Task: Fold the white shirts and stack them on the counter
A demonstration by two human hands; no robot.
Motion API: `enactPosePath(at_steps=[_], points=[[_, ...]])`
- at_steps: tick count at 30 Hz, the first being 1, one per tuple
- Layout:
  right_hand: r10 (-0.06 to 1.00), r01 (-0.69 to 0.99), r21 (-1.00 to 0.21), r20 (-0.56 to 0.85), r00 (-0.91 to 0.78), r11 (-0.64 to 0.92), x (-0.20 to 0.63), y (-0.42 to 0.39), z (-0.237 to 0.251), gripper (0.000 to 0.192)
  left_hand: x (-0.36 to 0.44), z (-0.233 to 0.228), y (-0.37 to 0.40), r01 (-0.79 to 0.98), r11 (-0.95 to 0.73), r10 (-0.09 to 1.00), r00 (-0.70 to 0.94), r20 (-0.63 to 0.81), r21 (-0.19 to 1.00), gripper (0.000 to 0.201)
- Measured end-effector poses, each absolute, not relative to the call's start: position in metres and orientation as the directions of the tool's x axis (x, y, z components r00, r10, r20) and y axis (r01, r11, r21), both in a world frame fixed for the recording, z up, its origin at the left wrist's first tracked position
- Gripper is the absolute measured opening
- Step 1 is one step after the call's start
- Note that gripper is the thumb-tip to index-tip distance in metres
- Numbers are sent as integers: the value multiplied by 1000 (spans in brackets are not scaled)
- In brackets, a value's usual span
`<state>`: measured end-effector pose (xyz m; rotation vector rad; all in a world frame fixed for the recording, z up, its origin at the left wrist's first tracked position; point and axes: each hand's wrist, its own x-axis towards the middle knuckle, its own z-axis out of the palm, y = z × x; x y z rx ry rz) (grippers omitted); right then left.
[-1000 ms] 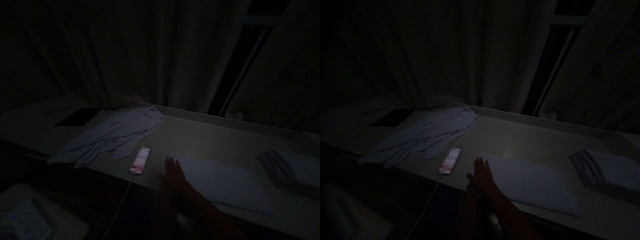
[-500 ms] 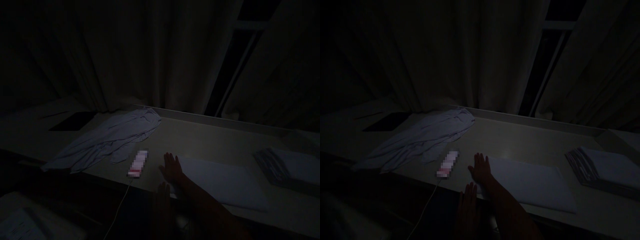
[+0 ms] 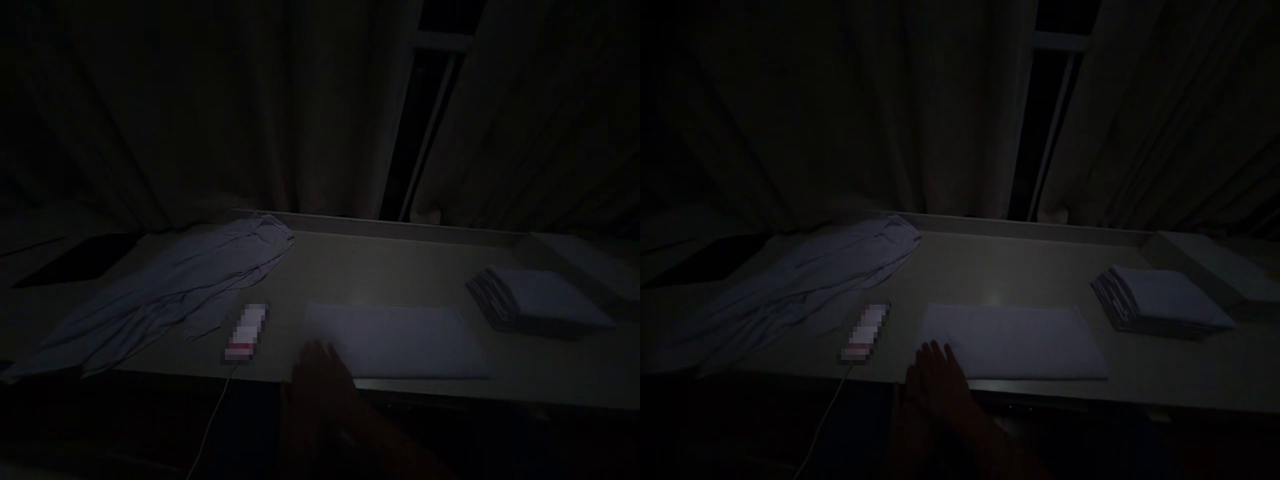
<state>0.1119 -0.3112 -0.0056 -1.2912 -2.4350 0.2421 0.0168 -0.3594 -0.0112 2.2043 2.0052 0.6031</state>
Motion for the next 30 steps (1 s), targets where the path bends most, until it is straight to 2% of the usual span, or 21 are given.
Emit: enactPosePath(at_steps=[2,6,9,12,17,23,30], points=[[818,766,-289,245,-520,574,138,-308,-5,64,14,-17,-360,936,-147,972,76,223,321,46],[835,798,-253,226,-501,547,191,-313,5,69,3,-35,-359,969,-230,934,192,300,94,55],[851,815,-244,181,-494,525,223,-317,11,73,-3,-44,-357,966,-258,928,244,281,14,67],[846,812,-235,149,-513,534,252,-317,12,78,-5,-43,-357,961,-277,926,269,264,-9,71],[860,840,-185,135,-492,510,311,-318,7,76,-1,-33,-360,964,-267,930,259,262,-4,74],[908,902,-130,147,-393,412,380,-328,1,71,1,-29,-359,964,-262,934,265,242,-47,68],[956,955,-129,156,-247,268,438,-336,-4,67,-3,-31,-357,952,-293,926,306,222,-88,73]])
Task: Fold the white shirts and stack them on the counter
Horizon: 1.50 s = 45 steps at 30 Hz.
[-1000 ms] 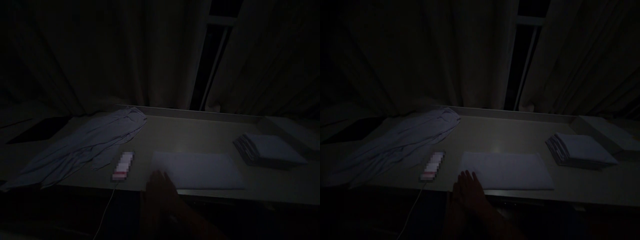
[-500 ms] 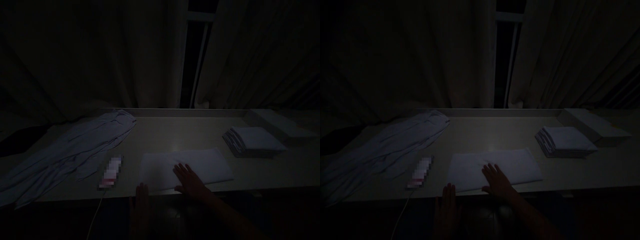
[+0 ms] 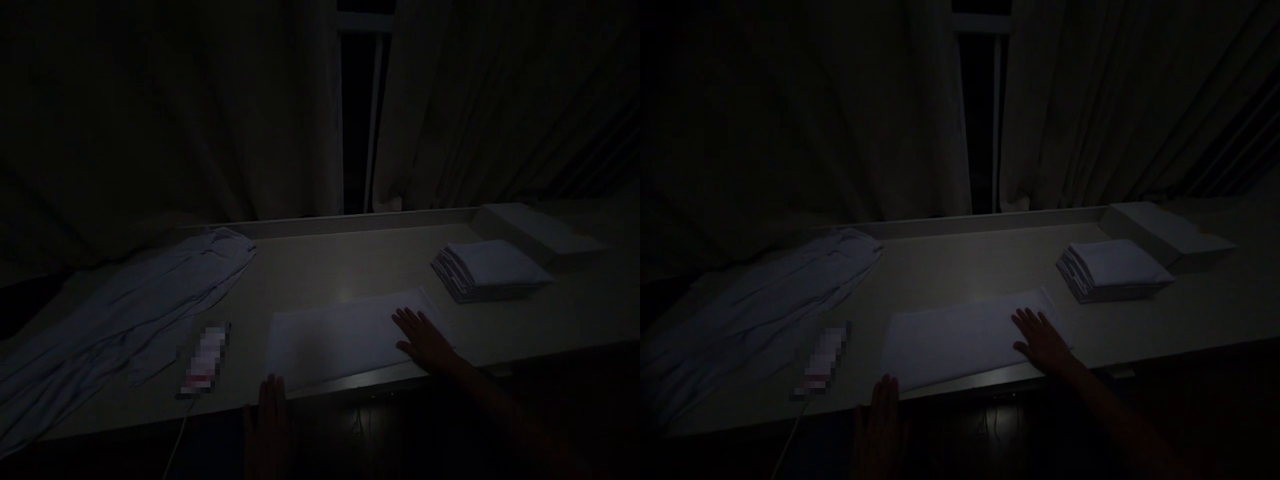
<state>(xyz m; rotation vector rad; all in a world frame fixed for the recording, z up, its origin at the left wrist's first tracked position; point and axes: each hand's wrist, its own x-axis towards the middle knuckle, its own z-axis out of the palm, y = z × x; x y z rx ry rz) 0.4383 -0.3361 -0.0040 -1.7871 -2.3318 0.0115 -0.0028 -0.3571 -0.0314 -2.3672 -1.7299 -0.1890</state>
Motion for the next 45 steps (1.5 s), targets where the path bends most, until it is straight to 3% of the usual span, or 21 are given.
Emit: enactPosePath(at_steps=[8,12,15,21,24,28,35,40,45], points=[[983,983,-173,183,-25,58,496,-347,-20,59,-7,-27,-342,939,-336,924,344,169,-74,76],[976,981,-194,207,70,-30,485,-353,-24,59,-9,-13,-304,941,-335,942,336,13,-42,72],[964,976,-194,223,146,-102,461,-360,-32,61,7,3,-283,947,-320,947,320,31,-25,74],[935,961,-230,279,218,-156,390,-362,-42,66,100,16,-320,750,-660,740,639,209,47,55],[937,952,-269,271,220,-146,375,-359,-34,63,141,6,-347,597,-797,600,764,237,94,59],[912,929,-337,314,262,-151,394,-354,-20,55,161,-7,-356,570,-807,591,776,220,156,77],[830,763,-606,291,475,-225,436,-352,-18,63,184,-1,-341,477,-859,510,829,231,185,75],[848,760,-637,328,416,-127,417,-373,-18,57,230,5,-338,413,-890,450,862,234,192,78],[807,605,-767,210,552,-215,413,-367,-9,59,243,2,-344,427,-882,465,858,219,201,81]])
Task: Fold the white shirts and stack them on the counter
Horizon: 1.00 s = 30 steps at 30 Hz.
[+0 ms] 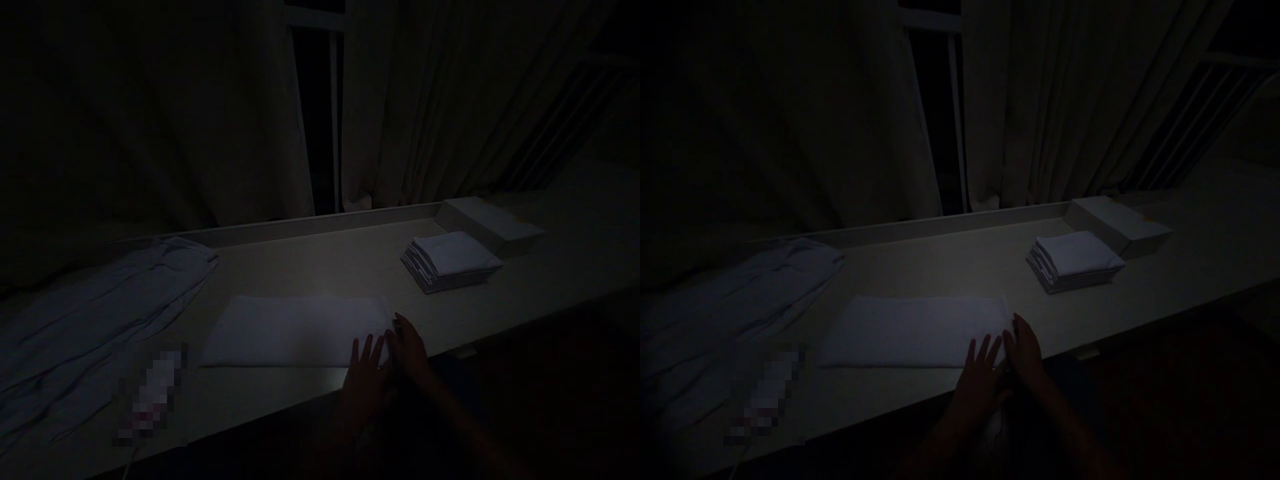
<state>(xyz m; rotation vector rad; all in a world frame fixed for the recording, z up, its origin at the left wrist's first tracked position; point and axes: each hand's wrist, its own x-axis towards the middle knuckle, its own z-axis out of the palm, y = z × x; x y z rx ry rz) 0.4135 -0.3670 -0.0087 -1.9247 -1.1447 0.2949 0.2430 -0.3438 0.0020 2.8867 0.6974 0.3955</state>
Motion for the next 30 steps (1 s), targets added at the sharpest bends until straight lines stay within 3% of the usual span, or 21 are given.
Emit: enactPosePath(at_steps=[3,11,16,20,22,25,27,30], points=[[805,560,-780,128,579,-280,425,-348,-3,56,244,1,-352,442,-871,481,857,186,215,80],[763,507,-790,78,641,-346,462,-322,-7,44,270,13,-358,439,-841,492,863,111,317,81],[796,516,-793,66,602,-325,477,-319,-2,37,279,25,-334,317,-919,358,920,158,236,71],[792,541,-777,94,604,-321,476,-317,11,43,280,22,-324,305,-933,336,929,157,192,71],[805,630,-729,190,562,-268,463,-319,18,46,282,18,-325,301,-935,331,931,153,187,72],[896,827,-554,316,313,-94,429,-328,20,48,288,10,-328,337,-916,374,914,160,216,73],[941,894,-446,281,189,-47,407,-336,12,52,292,5,-331,416,-872,463,871,161,257,72],[962,920,-364,164,217,-145,393,-340,-4,68,296,2,-332,442,-846,502,849,167,297,75]])
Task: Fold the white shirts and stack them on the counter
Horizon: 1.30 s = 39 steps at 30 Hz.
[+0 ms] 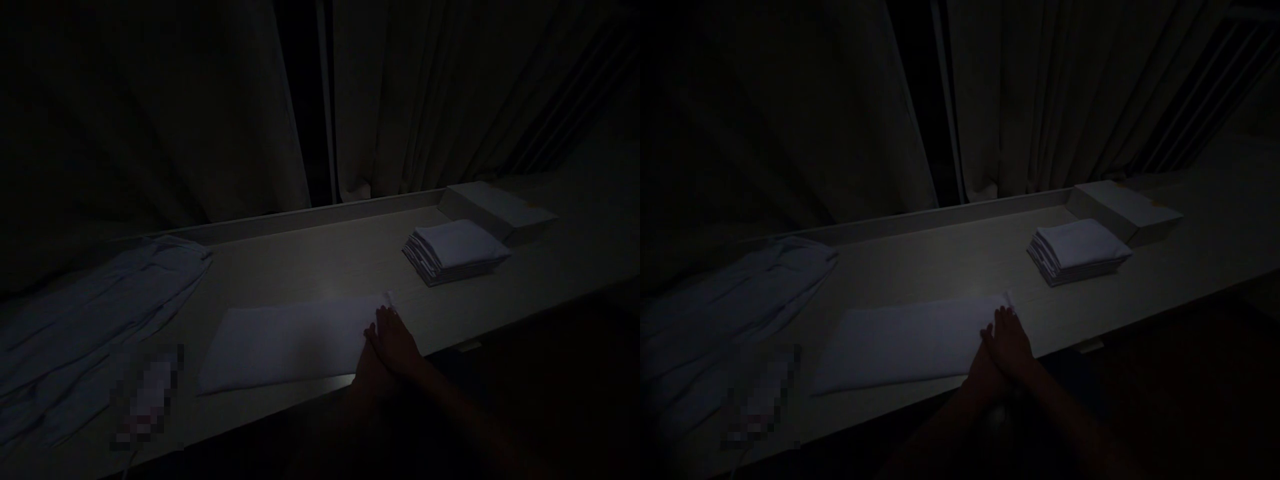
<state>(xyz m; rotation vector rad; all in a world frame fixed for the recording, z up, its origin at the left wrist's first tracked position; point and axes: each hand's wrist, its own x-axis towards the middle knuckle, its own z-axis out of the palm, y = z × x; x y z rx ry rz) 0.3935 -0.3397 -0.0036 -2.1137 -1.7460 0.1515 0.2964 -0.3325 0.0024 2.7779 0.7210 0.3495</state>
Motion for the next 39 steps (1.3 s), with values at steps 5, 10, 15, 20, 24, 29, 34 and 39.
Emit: enactPosePath(at_steps=[5,10,15,20,24,29,34,39], points=[[964,916,-325,47,262,-234,411,-318,-15,87,296,14,-327,357,-865,449,865,225,352,82],[957,918,-291,24,288,-268,422,-296,-18,93,292,23,-323,313,-867,424,872,244,387,86],[956,926,-271,51,287,-264,427,-285,-27,94,291,33,-322,319,-865,424,878,223,388,85],[959,924,-279,31,281,-262,433,-284,-31,92,286,35,-316,248,-836,405,881,245,490,87],[968,954,-236,122,219,-186,437,-288,-33,82,245,30,-293,303,-830,436,876,205,468,46],[978,981,-169,166,126,-98,442,-280,-29,78,170,32,-226,639,-746,664,738,125,190,67],[981,989,-132,172,88,-66,450,-265,-26,73,137,18,-186,834,-548,837,547,30,64,62],[967,996,-72,243,69,-53,440,-260,-13,66,140,3,-194,852,-521,845,508,167,43,55]])
